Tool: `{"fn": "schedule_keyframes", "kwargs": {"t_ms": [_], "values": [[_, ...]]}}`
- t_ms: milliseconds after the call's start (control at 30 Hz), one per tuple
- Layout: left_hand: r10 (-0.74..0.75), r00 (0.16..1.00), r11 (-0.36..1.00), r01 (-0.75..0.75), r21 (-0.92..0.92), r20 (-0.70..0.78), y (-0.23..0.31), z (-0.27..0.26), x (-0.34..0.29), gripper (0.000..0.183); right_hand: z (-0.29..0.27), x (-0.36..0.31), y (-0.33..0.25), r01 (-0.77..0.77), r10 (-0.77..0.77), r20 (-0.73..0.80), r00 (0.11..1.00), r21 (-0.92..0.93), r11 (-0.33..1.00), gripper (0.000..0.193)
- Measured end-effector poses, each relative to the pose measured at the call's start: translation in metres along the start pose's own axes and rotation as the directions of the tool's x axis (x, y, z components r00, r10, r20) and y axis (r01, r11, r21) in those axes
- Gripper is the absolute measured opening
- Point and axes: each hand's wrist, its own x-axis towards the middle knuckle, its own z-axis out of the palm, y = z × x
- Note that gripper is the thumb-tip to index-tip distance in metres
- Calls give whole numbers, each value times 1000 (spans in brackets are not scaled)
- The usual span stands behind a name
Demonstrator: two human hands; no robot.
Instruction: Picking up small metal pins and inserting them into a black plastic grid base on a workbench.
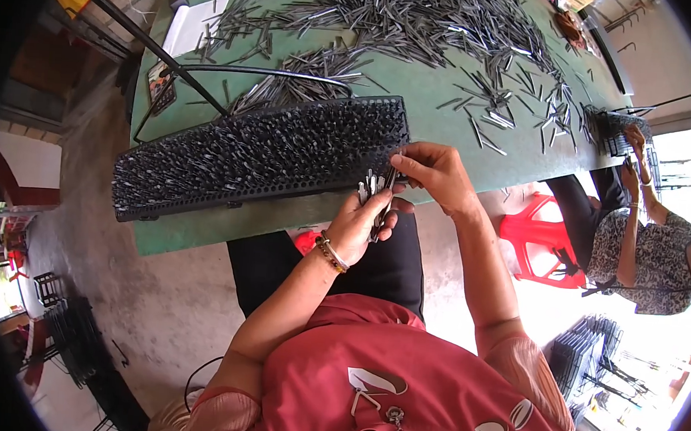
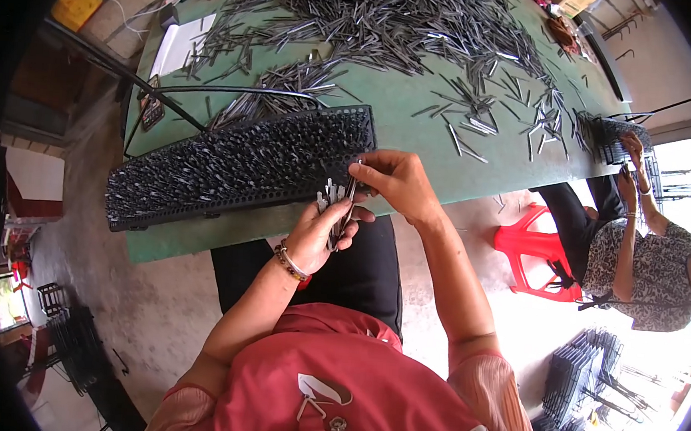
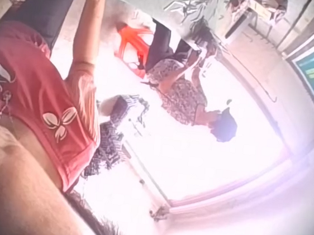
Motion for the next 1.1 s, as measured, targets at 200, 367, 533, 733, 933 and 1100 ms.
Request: {"fn": "schedule_keyframes", "kwargs": {"t_ms": [200,367,533,733,933,1100], "values": [[16,999,999,-15,30,-50,3,-1,1,30,-4,13,4,82,-85,-57,995,-64,995,26],[-6,998,1000,6,-2,-59,-2,-2,-1,28,-4,23,3,210,-218,-131,967,-70,975,24],[-8,997,986,-5,-168,-80,-5,-9,-1,33,-4,9,0,152,-151,-9,988,84,985,23],[-12,1000,972,14,-233,7,-4,-5,0,35,9,-8,6,75,-52,113,992,-213,974,26],[-39,999,977,36,-208,-11,-10,-7,-1,25,4,-22,5,191,-232,-8,973,-539,820,22],[-67,993,884,105,-456,99,-9,-14,3,20,-8,-54,9,608,-569,237,788,-447,656,38]]}}
